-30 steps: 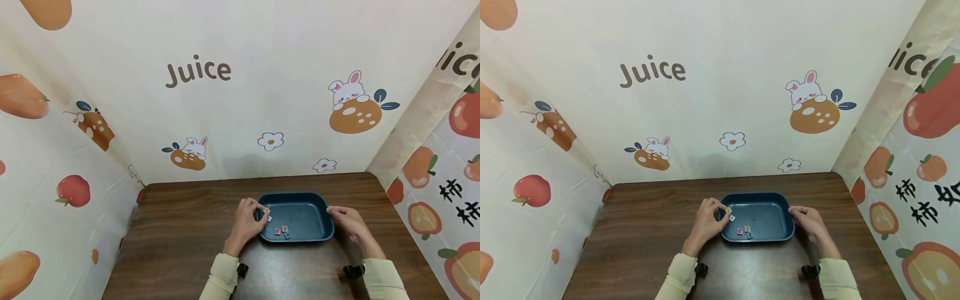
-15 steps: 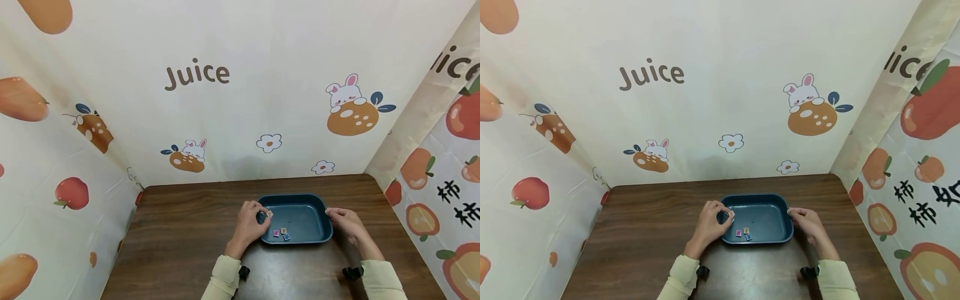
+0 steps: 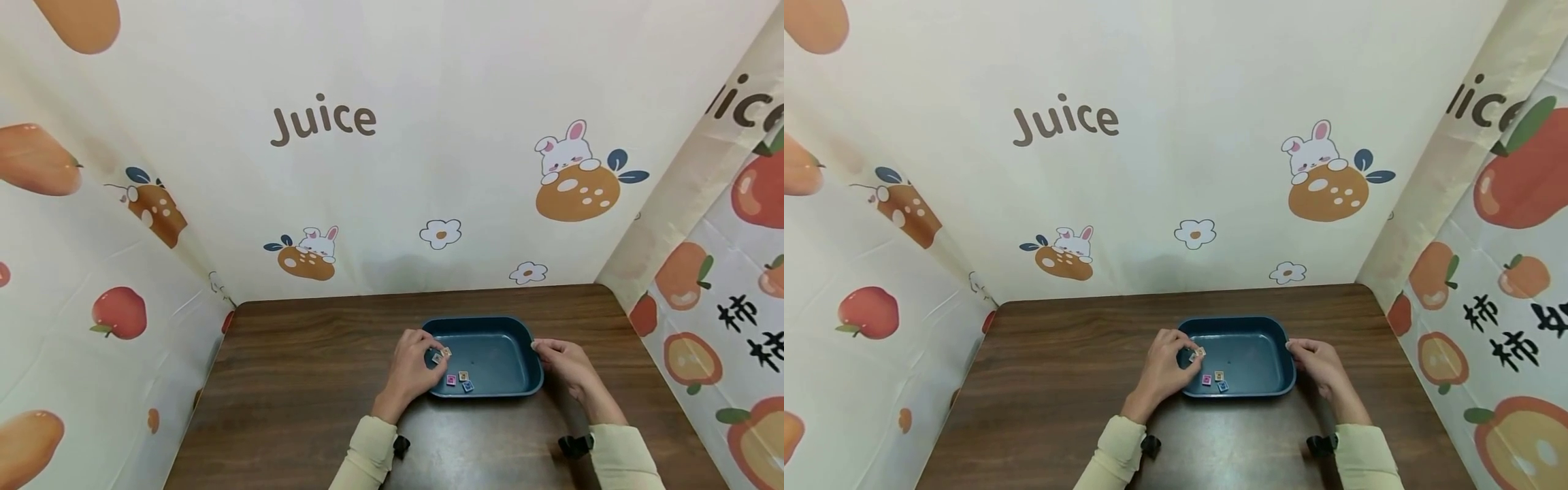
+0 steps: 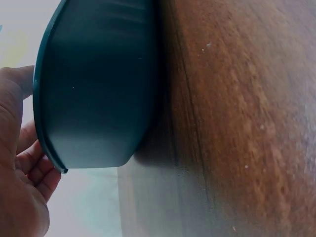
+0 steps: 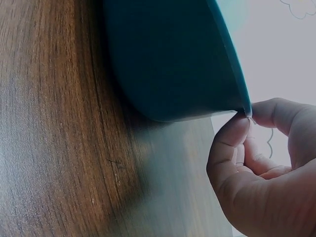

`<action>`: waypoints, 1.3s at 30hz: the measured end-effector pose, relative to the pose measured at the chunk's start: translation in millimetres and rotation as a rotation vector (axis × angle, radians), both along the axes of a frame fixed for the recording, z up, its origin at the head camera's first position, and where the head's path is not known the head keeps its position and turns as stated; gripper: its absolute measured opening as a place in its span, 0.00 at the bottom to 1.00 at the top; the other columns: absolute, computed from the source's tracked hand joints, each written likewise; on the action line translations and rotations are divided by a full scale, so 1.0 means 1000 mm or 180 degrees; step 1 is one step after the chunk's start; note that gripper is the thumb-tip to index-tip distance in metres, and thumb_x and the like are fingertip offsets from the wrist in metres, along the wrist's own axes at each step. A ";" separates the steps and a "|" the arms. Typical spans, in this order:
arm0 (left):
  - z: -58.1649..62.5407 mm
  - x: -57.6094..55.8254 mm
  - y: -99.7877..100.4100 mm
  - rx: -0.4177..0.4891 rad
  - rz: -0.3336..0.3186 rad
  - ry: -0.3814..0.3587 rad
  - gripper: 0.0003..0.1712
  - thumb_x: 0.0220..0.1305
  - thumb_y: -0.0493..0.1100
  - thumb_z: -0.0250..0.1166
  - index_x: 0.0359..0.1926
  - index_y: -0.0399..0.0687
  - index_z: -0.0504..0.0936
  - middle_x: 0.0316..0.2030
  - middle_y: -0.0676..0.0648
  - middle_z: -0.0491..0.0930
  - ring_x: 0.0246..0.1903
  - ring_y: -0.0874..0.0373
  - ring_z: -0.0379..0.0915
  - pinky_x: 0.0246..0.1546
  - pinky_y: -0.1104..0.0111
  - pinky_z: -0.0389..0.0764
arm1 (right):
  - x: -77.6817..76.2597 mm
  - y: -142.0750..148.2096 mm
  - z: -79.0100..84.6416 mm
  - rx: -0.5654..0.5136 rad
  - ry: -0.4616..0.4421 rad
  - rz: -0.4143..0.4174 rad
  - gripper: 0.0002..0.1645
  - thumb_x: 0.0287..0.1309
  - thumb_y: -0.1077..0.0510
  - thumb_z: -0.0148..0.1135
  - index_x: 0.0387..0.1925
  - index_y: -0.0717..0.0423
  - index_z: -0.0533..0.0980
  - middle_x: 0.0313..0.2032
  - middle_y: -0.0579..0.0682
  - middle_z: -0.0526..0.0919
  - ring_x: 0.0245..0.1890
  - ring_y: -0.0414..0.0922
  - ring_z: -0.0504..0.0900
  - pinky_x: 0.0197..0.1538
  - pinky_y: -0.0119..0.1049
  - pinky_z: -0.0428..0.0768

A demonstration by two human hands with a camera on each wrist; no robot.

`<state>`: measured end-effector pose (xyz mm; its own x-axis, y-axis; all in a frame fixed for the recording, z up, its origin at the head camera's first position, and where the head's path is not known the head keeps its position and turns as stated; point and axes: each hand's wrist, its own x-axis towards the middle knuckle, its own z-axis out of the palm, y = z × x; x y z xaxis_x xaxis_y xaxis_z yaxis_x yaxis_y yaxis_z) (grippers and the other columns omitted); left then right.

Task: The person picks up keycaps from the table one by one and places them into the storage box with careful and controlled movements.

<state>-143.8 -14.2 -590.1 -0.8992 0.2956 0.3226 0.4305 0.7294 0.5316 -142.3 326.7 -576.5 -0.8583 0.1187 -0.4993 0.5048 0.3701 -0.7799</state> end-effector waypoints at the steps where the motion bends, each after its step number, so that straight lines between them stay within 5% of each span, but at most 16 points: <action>1: 0.000 0.000 0.001 -0.0006 -0.0011 -0.0006 0.10 0.64 0.55 0.75 0.39 0.56 0.91 0.43 0.56 0.83 0.50 0.60 0.73 0.54 0.62 0.81 | 0.000 0.000 0.000 -0.0003 0.0012 0.0001 0.38 0.79 0.40 0.53 0.70 0.67 0.73 0.70 0.68 0.75 0.57 0.48 0.81 0.50 0.31 0.84; 22: -0.011 0.001 0.009 -0.0181 -0.0163 0.0209 0.10 0.65 0.54 0.74 0.39 0.56 0.91 0.43 0.57 0.82 0.50 0.60 0.73 0.56 0.63 0.80 | 0.002 0.001 0.000 -0.0020 0.0121 0.0023 0.37 0.78 0.41 0.55 0.69 0.68 0.74 0.68 0.66 0.78 0.48 0.35 0.82 0.47 0.28 0.84; 39: -0.012 0.001 0.006 0.0005 -0.0298 0.0354 0.15 0.65 0.54 0.75 0.46 0.52 0.91 0.45 0.54 0.82 0.50 0.57 0.74 0.55 0.62 0.80 | 0.002 0.001 0.001 -0.0114 0.0153 0.0049 0.35 0.78 0.44 0.57 0.68 0.69 0.74 0.62 0.60 0.84 0.45 0.33 0.81 0.46 0.29 0.84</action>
<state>-143.0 -8.0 -601.9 -0.8264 0.3759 0.4192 0.5529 0.6826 0.4778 -140.4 328.1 -575.5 -0.8829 0.0880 -0.4612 0.4610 0.3490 -0.8159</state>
